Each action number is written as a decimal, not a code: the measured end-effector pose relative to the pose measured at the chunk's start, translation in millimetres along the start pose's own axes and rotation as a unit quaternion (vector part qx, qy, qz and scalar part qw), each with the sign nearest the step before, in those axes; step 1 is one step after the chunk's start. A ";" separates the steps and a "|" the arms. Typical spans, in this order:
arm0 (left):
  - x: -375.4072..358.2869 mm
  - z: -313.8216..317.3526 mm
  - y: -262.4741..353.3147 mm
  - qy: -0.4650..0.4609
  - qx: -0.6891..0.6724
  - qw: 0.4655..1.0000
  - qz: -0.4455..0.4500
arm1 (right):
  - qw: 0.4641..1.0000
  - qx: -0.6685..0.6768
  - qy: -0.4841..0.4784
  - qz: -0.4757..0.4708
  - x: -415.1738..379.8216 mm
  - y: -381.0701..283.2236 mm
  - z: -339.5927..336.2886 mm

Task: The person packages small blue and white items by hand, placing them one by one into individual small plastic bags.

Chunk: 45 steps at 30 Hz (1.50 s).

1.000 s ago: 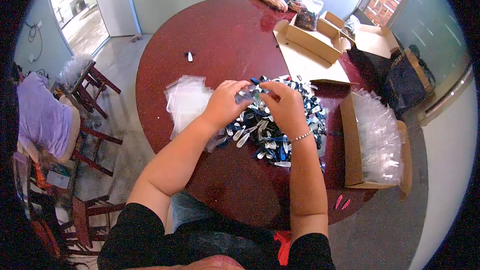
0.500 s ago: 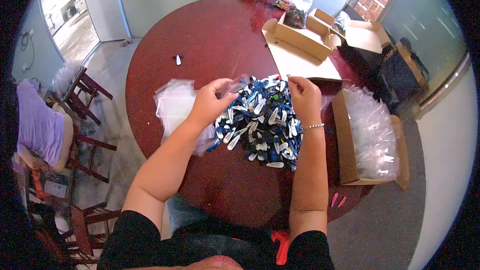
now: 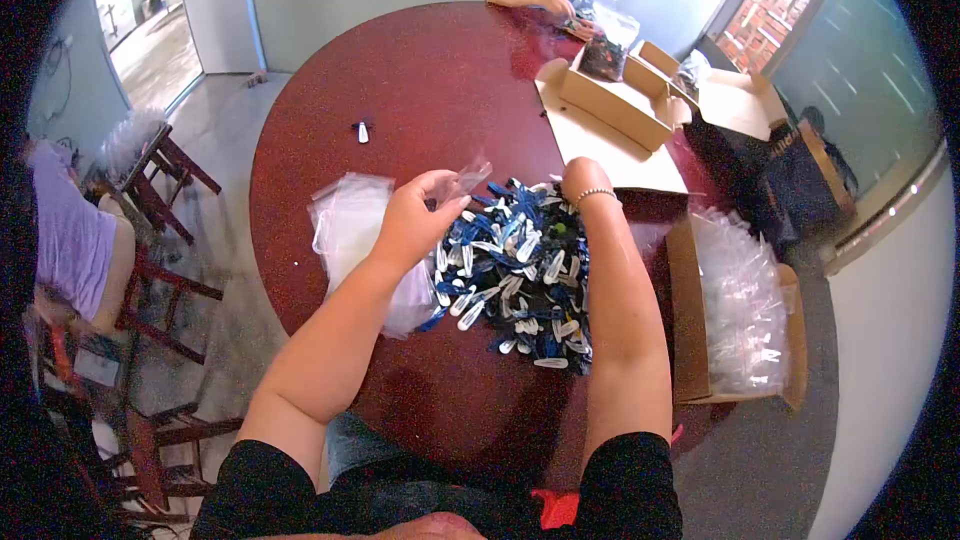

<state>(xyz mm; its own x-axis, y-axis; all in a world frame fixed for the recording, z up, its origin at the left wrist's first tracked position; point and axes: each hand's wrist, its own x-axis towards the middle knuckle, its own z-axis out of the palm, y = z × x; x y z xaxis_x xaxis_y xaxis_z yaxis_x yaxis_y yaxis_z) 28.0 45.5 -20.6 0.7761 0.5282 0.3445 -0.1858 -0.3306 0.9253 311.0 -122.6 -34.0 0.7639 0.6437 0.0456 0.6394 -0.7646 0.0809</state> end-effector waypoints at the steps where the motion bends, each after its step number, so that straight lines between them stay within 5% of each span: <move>1: 0.5 -0.6 -0.3 0.006 -0.009 1.000 0.001 | 1.000 0.017 0.009 0.004 -0.2 0.7 0.2; 4: 1.7 1.6 -2.5 0.005 0.000 1.000 0.012 | 0.999 0.038 0.013 0.006 -4.3 -2.9 -10.5; 7: 1.7 3.6 -0.3 -0.006 -0.015 1.000 -0.001 | 0.971 0.157 0.131 -0.127 -20.8 -28.7 -35.9; 11: 1.9 3.2 1.2 -0.006 -0.010 1.000 0.001 | 0.968 0.154 0.032 -0.194 -27.6 -82.9 -58.0; 14: 2.2 -0.5 -0.4 -0.005 0.008 1.000 0.008 | 0.981 0.004 -0.008 -0.195 -27.5 -101.6 -50.5; 19: 4.2 -0.4 -5.9 0.014 0.029 0.999 0.028 | 0.985 0.044 -0.016 -0.164 -26.7 -101.0 -43.1; 22: 3.8 -1.9 -0.7 0.039 0.091 0.993 0.072 | 0.983 0.113 0.009 -0.146 -48.5 -106.1 -69.5; 24: 3.8 -1.8 0.2 0.045 0.115 0.988 0.098 | 0.919 0.334 0.121 -0.172 -68.2 -109.8 -85.8; 33: -4.3 4.5 -2.5 0.021 0.154 0.978 0.138 | 0.892 0.334 0.206 -0.226 -147.7 -144.0 -116.4; 38: -2.3 -1.2 1.0 -0.010 0.088 0.995 0.044 | 0.877 0.388 0.265 -0.100 -141.8 -133.9 -99.1; 42: 9.6 1.5 -20.1 0.026 -0.020 0.999 -0.005 | 0.904 0.388 0.164 -0.077 -114.1 -108.5 -72.4; 45: 10.4 -0.1 -19.4 0.029 -0.050 0.998 -0.018 | 0.961 0.253 0.024 -0.112 -105.7 -116.2 -75.0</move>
<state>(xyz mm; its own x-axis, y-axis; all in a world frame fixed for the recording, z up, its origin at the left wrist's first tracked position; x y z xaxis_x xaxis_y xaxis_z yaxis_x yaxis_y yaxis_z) 39.7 57.5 -35.0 0.7476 0.5839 0.3164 -0.2197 -0.2322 0.9475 149.4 -99.3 26.5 0.6054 0.7852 0.1303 0.7568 -0.5171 -0.3997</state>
